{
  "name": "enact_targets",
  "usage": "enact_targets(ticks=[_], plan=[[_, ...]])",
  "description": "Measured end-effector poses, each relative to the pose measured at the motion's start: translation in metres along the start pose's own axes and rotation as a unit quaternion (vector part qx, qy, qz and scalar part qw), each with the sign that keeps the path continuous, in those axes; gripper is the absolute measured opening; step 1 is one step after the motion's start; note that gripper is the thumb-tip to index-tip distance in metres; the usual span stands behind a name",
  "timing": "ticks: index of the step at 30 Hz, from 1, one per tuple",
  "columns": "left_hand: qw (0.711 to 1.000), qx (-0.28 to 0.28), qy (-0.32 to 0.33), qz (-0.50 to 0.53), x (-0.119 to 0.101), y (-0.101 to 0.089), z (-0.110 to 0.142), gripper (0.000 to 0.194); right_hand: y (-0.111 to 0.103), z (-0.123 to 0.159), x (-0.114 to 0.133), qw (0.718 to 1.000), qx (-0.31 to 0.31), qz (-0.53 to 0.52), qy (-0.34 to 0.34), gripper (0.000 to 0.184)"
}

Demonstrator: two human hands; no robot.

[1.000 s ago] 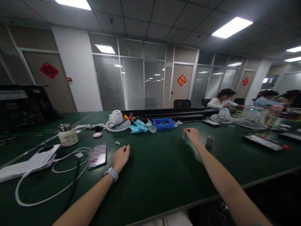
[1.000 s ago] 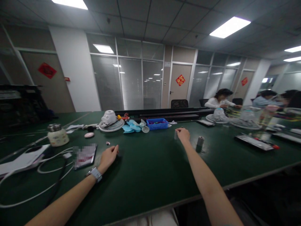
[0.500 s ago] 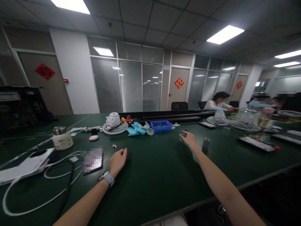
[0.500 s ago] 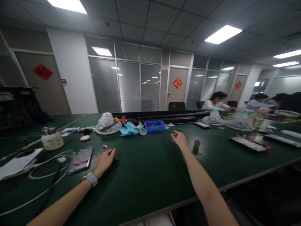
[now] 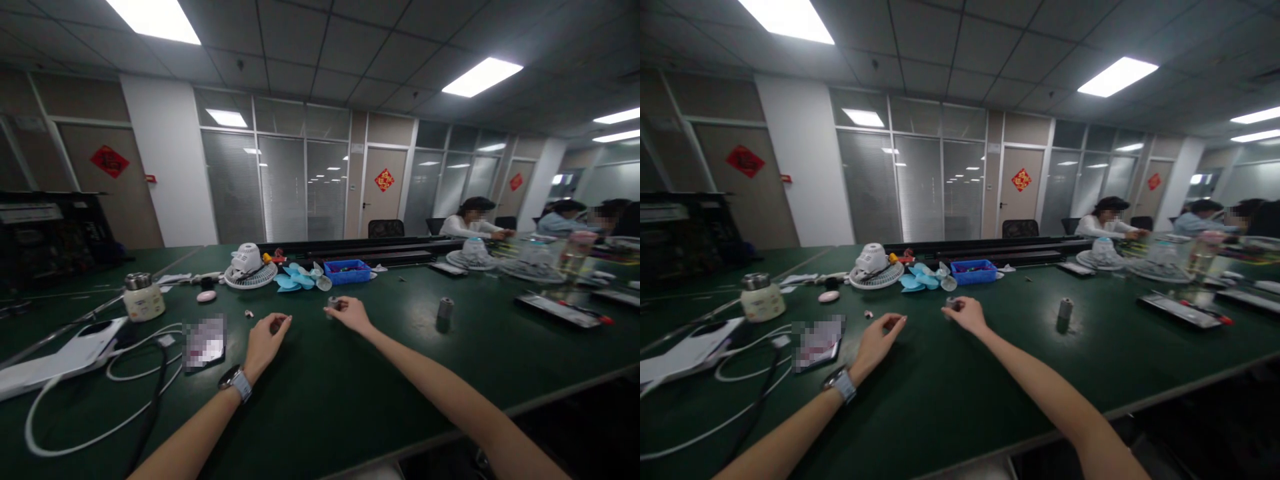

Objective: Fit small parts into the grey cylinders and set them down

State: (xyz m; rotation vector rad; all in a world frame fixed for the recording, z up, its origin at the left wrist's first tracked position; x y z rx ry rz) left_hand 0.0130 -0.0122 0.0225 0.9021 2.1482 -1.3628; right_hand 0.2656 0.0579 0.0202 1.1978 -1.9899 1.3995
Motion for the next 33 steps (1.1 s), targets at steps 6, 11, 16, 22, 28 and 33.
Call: enact_targets(ticks=[6,11,16,22,28,33], plan=[[0.997,-0.007,0.06,0.037,-0.007,0.004,-0.002,0.042,0.09,0.014,0.05,0.99,0.093,-0.086,-0.066,0.03],[0.998,-0.02,0.054,0.03,-0.006,0.004,-0.011,0.035,0.094,0.018,0.049,0.992,0.079,-0.055,-0.081,0.035],[0.999,-0.033,0.029,0.03,-0.011,0.001,-0.018,0.035,0.091,0.021,0.051,0.992,0.075,-0.048,-0.085,0.034],[0.997,-0.015,-0.013,-0.07,0.016,-0.006,-0.012,0.035,0.088,0.024,0.056,0.996,0.057,-0.026,-0.065,0.036],[0.984,0.063,-0.055,-0.159,0.032,-0.001,-0.006,0.033,0.089,0.026,0.056,0.996,0.053,-0.02,-0.073,0.04],[0.978,0.084,-0.058,-0.179,0.032,0.001,-0.007,0.036,0.075,0.023,0.054,0.996,0.032,-0.013,-0.078,0.037]])
Point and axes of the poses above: each hand's wrist, its own z-axis away from the middle knuckle, its own y-axis out of the palm, x = y × z, the point moved 2 cm from there along -z, towards the middle knuckle, and after that the axes turned 4 degrees about x, right-handed, at the moved point
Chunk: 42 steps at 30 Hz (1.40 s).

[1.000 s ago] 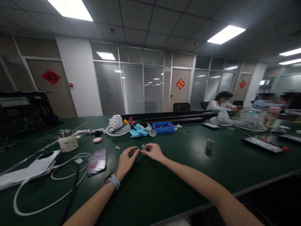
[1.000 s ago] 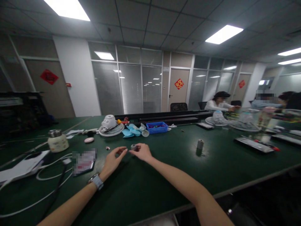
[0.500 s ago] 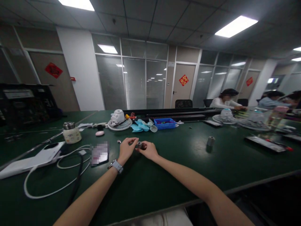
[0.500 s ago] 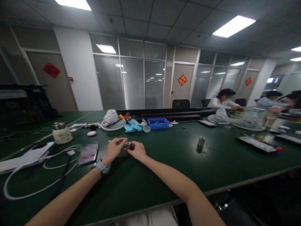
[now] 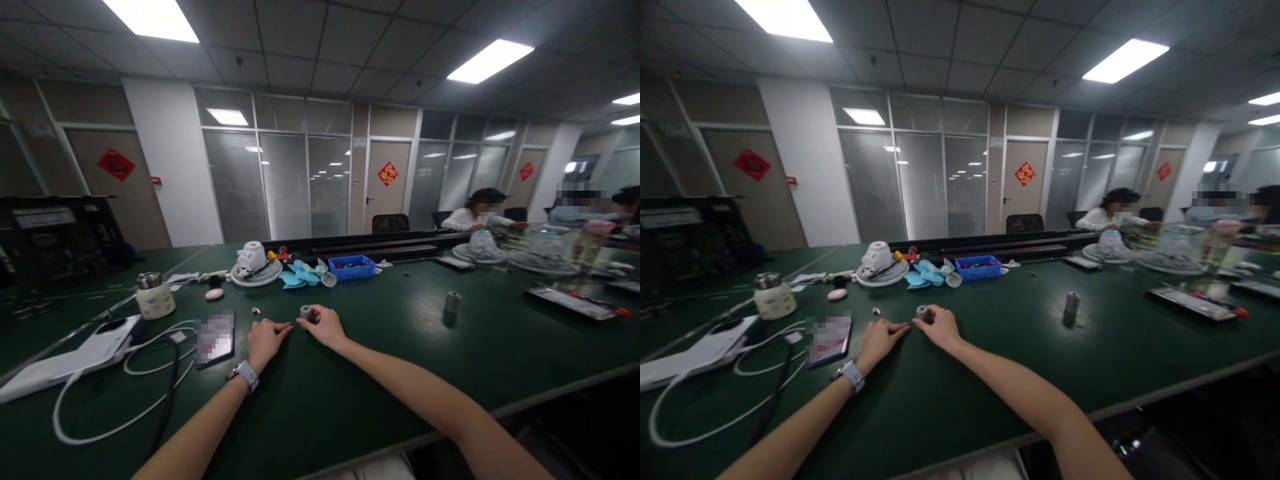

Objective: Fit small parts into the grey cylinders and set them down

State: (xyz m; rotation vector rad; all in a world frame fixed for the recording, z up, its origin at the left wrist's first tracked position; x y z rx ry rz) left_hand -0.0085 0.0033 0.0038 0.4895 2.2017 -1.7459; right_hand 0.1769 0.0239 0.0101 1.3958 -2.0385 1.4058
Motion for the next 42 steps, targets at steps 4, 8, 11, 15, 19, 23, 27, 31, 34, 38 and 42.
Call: enact_targets(ticks=[4,8,11,15,19,23,27,31,34,38,42], plan=[[1.0,-0.015,0.007,0.008,0.002,0.0,-0.002,0.041,-0.065,-0.01,-0.034,0.994,-0.076,0.066,0.041,0.036],[0.998,-0.038,-0.018,0.045,0.004,0.001,-0.005,0.043,-0.15,-0.012,-0.096,0.949,-0.176,0.213,0.149,0.037],[0.994,-0.045,-0.031,0.097,0.003,0.002,-0.005,0.039,-0.191,-0.005,-0.139,0.911,-0.208,0.269,0.234,0.04],[0.989,-0.062,-0.054,0.123,0.002,0.0,-0.003,0.035,-0.209,0.008,-0.171,0.894,-0.193,0.284,0.287,0.041],[0.986,-0.072,-0.072,0.131,0.004,0.0,-0.004,0.033,-0.207,0.014,-0.155,0.89,-0.212,0.269,0.302,0.046],[0.981,-0.087,-0.091,0.145,0.008,0.002,-0.006,0.03,-0.163,0.008,-0.075,0.904,-0.268,0.312,0.111,0.061],[0.98,-0.097,-0.093,0.146,0.008,0.002,-0.006,0.029,-0.062,-0.007,-0.005,0.981,0.033,0.184,-0.049,0.043],[0.979,-0.099,-0.09,0.155,0.006,0.0,-0.003,0.029,0.015,-0.017,0.014,0.974,0.159,0.16,-0.001,0.044],[0.981,-0.093,-0.078,0.154,0.006,0.001,-0.003,0.03,0.035,-0.02,0.016,0.973,0.143,0.18,0.011,0.03],[0.981,-0.089,-0.077,0.153,0.009,0.005,-0.005,0.034,0.002,-0.023,0.01,0.983,0.106,0.149,-0.01,0.025],[0.979,-0.072,-0.068,0.177,0.008,0.005,-0.005,0.042,-0.112,-0.021,-0.029,0.978,-0.067,0.195,-0.03,0.025]])
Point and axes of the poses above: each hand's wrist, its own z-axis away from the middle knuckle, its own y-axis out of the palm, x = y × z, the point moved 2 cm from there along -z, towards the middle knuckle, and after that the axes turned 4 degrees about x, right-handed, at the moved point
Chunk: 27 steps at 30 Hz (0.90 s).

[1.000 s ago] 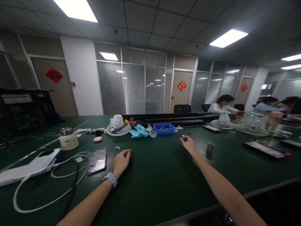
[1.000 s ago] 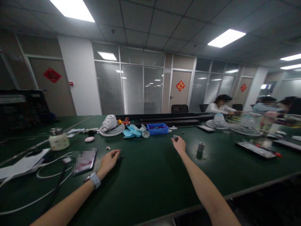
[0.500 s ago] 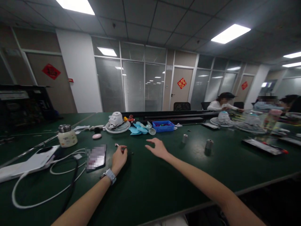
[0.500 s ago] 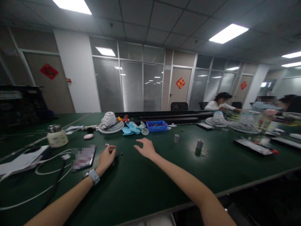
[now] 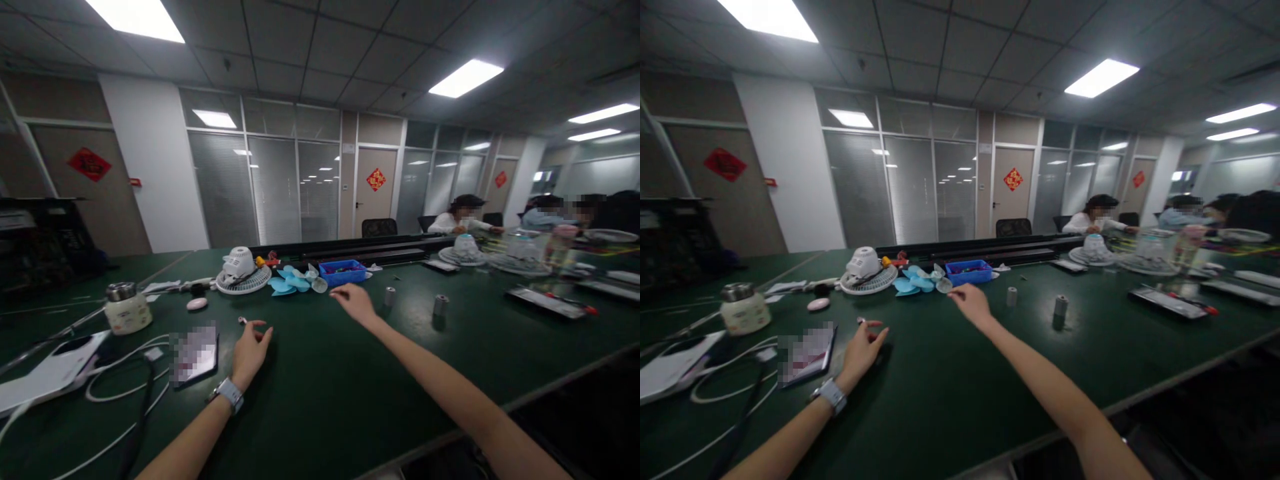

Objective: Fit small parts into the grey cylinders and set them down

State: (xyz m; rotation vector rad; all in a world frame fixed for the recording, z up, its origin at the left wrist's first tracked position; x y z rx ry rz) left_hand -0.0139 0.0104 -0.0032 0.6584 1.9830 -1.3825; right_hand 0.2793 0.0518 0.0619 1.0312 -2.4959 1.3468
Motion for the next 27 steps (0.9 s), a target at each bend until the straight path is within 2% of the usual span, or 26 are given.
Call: enact_targets(ticks=[2,4,6,8,14,21,27], plan=[[1.0,0.001,0.003,0.01,-0.001,-0.001,0.001,0.047,-0.046,0.001,-0.054,0.991,-0.098,0.066,0.069,0.026],[1.0,0.0,0.006,0.015,-0.002,-0.002,0.002,0.05,-0.075,0.005,-0.101,0.977,-0.113,0.109,0.143,0.026],[1.0,0.004,0.008,0.021,-0.002,-0.002,0.003,0.052,-0.086,0.011,-0.132,0.969,-0.089,0.126,0.191,0.025],[1.0,0.01,0.006,0.024,-0.001,-0.001,0.002,0.055,-0.084,0.014,-0.147,0.966,-0.067,0.128,0.213,0.024],[0.999,0.013,0.005,0.03,-0.001,-0.002,0.002,0.057,-0.072,0.014,-0.151,0.951,-0.048,0.151,0.266,0.025],[1.0,0.0,0.021,0.017,-0.008,-0.006,0.006,0.047,-0.076,0.013,-0.152,0.949,-0.053,0.172,0.261,0.028],[1.0,0.01,0.014,-0.001,-0.009,-0.007,0.007,0.045,-0.075,0.013,-0.15,0.949,-0.029,0.175,0.262,0.025]])
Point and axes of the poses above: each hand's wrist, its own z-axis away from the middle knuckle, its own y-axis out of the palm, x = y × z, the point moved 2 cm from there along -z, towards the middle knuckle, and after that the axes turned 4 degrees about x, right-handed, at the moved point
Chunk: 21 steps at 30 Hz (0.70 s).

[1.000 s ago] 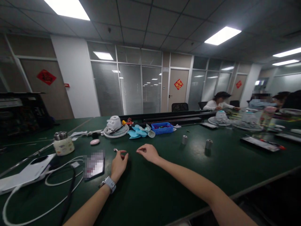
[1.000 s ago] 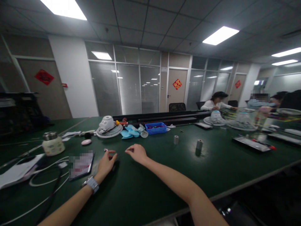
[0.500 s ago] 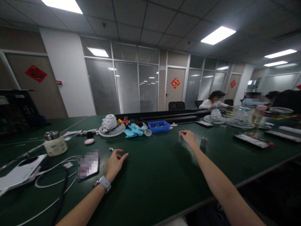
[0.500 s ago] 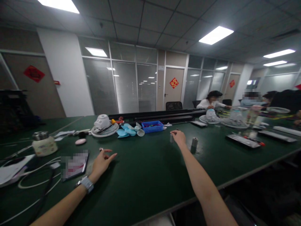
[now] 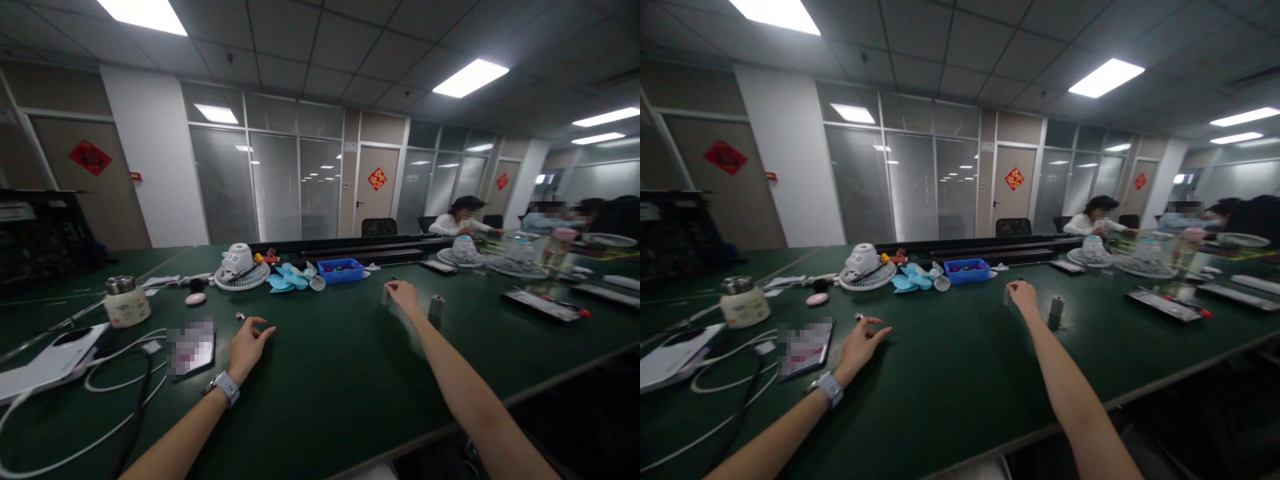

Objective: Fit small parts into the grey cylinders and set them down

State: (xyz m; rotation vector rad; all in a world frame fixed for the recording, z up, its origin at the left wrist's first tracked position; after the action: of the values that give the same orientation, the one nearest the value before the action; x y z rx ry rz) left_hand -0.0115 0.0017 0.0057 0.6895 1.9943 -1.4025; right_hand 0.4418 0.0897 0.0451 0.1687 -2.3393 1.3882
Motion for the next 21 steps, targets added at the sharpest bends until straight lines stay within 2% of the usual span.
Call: enact_targets(ticks=[5,9,12,14,16,17,19,21], plan=[[1.0,0.0,0.008,-0.01,0.0,0.0,0.0,0.044,0.006,0.0,-0.002,1.0,0.01,-0.007,0.003,0.03],[1.0,0.005,0.012,-0.007,0.001,0.0,0.0,0.044,0.014,0.003,-0.014,0.998,0.036,-0.048,0.032,0.051],[1.0,0.009,0.012,0.004,-0.002,-0.001,0.001,0.047,0.017,0.011,-0.006,0.995,0.041,-0.07,0.057,0.04],[1.0,0.004,0.025,0.0,-0.01,-0.001,0.003,0.049,0.02,0.023,0.021,0.994,0.022,-0.108,0.028,0.037],[0.998,0.004,0.068,-0.002,-0.022,0.0,0.007,0.05,0.03,0.044,0.065,0.98,0.038,-0.191,-0.034,0.037],[0.995,0.007,0.096,0.001,-0.029,0.001,0.01,0.05,0.038,0.057,0.092,0.964,0.069,-0.248,-0.072,0.038],[0.99,0.023,0.14,0.016,-0.042,0.004,0.015,0.051,0.058,0.087,0.145,0.911,0.156,-0.354,-0.146,0.039],[0.988,0.023,0.152,0.028,-0.049,0.006,0.017,0.051,0.075,0.115,0.188,0.87,0.21,-0.4,-0.197,0.037]])
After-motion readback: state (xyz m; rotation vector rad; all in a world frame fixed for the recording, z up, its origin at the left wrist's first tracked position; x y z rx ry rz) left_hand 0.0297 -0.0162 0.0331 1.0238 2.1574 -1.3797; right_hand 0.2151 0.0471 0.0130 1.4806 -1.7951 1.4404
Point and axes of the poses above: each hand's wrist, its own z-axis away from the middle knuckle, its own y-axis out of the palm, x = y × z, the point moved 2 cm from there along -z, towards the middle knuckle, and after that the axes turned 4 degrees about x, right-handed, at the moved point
